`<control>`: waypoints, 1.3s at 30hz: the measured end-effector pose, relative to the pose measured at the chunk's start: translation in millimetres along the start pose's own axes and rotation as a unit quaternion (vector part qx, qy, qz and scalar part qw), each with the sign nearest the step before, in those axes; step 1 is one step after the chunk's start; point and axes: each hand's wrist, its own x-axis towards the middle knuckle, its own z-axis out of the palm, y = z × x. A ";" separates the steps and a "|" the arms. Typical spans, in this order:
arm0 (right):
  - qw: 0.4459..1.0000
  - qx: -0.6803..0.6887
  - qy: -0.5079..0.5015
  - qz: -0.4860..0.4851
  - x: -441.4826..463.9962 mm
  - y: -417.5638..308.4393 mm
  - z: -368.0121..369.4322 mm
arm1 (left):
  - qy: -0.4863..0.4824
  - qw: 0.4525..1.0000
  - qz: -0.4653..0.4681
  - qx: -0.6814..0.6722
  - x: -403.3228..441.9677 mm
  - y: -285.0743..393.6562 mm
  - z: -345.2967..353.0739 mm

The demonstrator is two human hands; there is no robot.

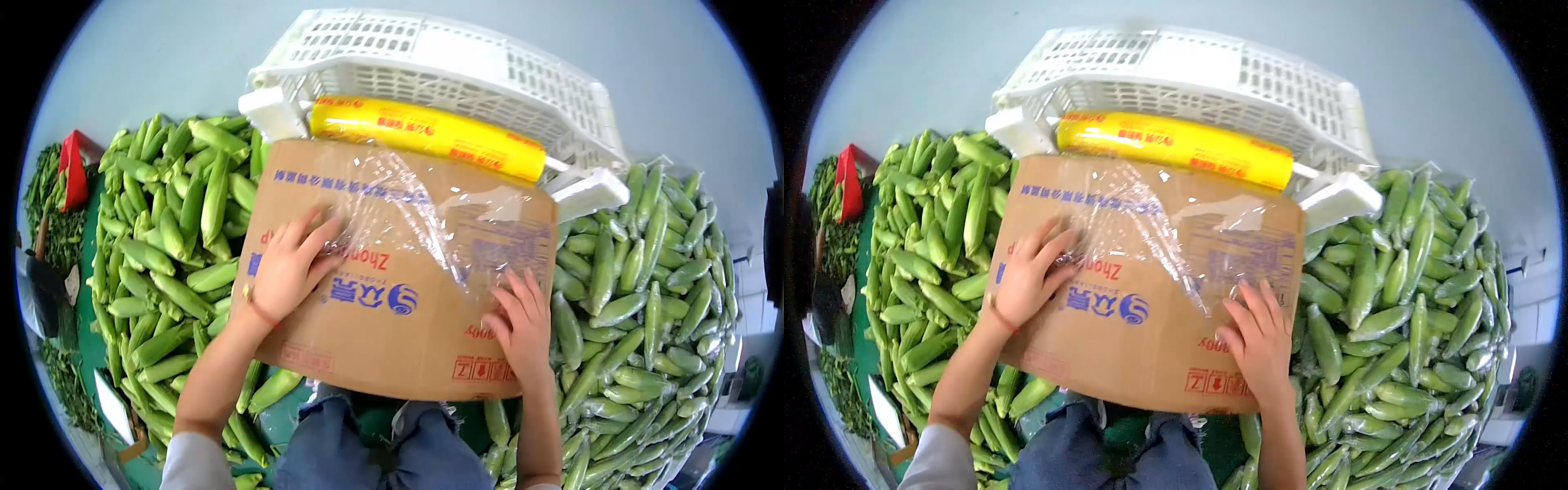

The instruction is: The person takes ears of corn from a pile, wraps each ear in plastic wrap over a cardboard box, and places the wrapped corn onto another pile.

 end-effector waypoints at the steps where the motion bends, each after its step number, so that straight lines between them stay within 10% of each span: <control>1: 0.997 -0.059 -0.023 -0.053 3.5 -7.3 6.9 | 0.003 1.000 0.022 -0.019 11.5 -8.3 3.3; 4: 0.999 0.035 -0.017 0.004 12.9 -3.6 13.6 | 0.066 0.975 0.203 -0.054 31.7 -37.1 9.0; 11: 0.934 0.259 -0.114 0.218 -87.9 9.9 -33.3 | 0.060 0.977 0.203 -0.017 -113.8 -30.9 -54.9; 14: 0.940 0.213 -0.202 0.174 -106.2 -3.8 -28.2 | 0.059 0.985 0.110 -0.121 -176.5 -16.6 -35.5; 18: 0.958 0.114 -0.228 0.132 -95.5 -32.8 -35.3 | 0.236 0.930 -0.265 -0.096 -201.7 -88.7 -30.6; 22: 0.938 0.146 -0.264 0.168 -87.9 -27.4 -33.4 | -0.120 0.916 -0.262 0.280 -206.9 -253.8 13.6; 26: 0.930 0.132 -0.284 0.190 -87.1 -32.6 -41.7 | -0.276 0.878 -0.279 0.274 -192.3 -270.3 4.9; 31: 0.918 0.148 -0.281 0.239 -82.7 -43.2 -41.8 | 0.047 0.949 -0.286 0.124 -202.4 -258.5 -20.6; 34: 0.923 0.142 -0.281 0.220 -83.7 -42.1 -39.8 | 0.285 0.856 -0.371 -0.218 -159.1 -205.1 -58.5; 39: 0.941 0.072 -0.256 0.211 -81.3 -59.9 -39.1 | 0.047 0.997 0.053 0.041 -59.8 5.9 -104.5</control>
